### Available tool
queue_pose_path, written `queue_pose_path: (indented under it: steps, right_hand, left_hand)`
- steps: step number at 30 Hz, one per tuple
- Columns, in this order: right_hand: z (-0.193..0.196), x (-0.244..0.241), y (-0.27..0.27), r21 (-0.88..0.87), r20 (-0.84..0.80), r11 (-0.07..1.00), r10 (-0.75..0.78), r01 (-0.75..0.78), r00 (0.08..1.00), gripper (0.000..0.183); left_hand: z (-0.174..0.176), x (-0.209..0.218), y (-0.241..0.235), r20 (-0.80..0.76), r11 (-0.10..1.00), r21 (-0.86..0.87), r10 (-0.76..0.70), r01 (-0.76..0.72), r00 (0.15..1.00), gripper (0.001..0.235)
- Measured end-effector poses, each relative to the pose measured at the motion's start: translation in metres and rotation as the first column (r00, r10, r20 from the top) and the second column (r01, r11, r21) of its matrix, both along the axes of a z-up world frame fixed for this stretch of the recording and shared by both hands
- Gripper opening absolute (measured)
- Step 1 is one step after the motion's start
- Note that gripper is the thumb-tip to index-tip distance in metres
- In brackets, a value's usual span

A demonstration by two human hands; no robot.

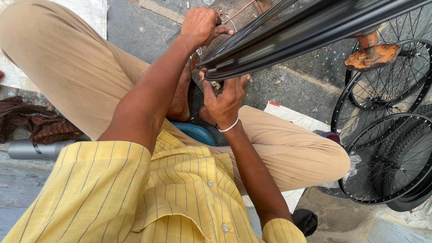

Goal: The person sits cross-legged on the ground and uses a wrench to tighten the spokes of a bicycle wheel. They rotate the wheel to access different sections and continue tightening the spokes with the wrench.

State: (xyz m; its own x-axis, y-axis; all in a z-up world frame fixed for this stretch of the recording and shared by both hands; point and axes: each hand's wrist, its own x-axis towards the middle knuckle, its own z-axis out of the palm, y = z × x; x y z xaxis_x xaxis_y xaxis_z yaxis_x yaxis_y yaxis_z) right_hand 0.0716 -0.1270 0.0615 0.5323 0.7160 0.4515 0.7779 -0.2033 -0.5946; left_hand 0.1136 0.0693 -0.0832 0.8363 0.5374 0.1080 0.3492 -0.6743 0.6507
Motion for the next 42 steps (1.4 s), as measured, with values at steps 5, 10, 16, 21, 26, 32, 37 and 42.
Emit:
queue_pose_path:
  steps: [5,10,16,21,26,32,37,42]
  right_hand:
    - [-0.010,-0.001,0.008,0.035,0.026,0.999,-0.004,0.003,1.000,0.022]
    - [-0.020,0.000,0.005,0.081,0.144,0.997,0.008,-0.019,0.990,0.021]
    - [-0.041,0.012,0.003,0.007,0.169,1.000,0.006,-0.008,0.986,0.022]
    - [-0.010,0.004,0.011,0.017,0.114,1.000,-0.006,0.004,0.994,0.025]
    - [0.063,-0.034,0.001,0.470,-0.282,0.880,0.075,0.070,0.956,0.033]
    - [0.095,-0.034,0.016,0.241,-0.245,0.966,-0.035,0.096,0.969,0.041]
    - [0.100,-0.035,0.020,0.235,-0.219,0.967,-0.047,0.099,0.975,0.042]
    - [0.094,-0.036,0.014,0.325,-0.185,0.943,-0.005,0.066,0.983,0.038]
  left_hand:
    - [-0.001,0.001,-0.002,-0.147,0.995,-0.104,-0.004,-0.012,0.989,0.064]
    - [0.004,0.002,-0.002,-0.032,1.000,0.006,0.021,-0.021,0.999,0.061]
    - [0.012,-0.001,-0.001,-0.084,0.998,-0.056,-0.007,0.003,0.996,0.063]
    - [0.011,-0.002,0.000,-0.103,0.998,-0.054,-0.023,0.017,0.994,0.066]
    - [0.000,-0.002,0.000,-0.080,0.999,-0.041,-0.008,0.005,0.997,0.068]
    - [-0.002,0.000,-0.001,-0.052,1.000,-0.005,-0.009,0.008,0.999,0.068]
    - [0.005,0.003,-0.002,-0.241,0.989,-0.145,-0.047,0.012,0.969,0.069]
    - [0.003,0.000,-0.002,-0.243,0.995,-0.103,-0.041,0.016,0.969,0.071]
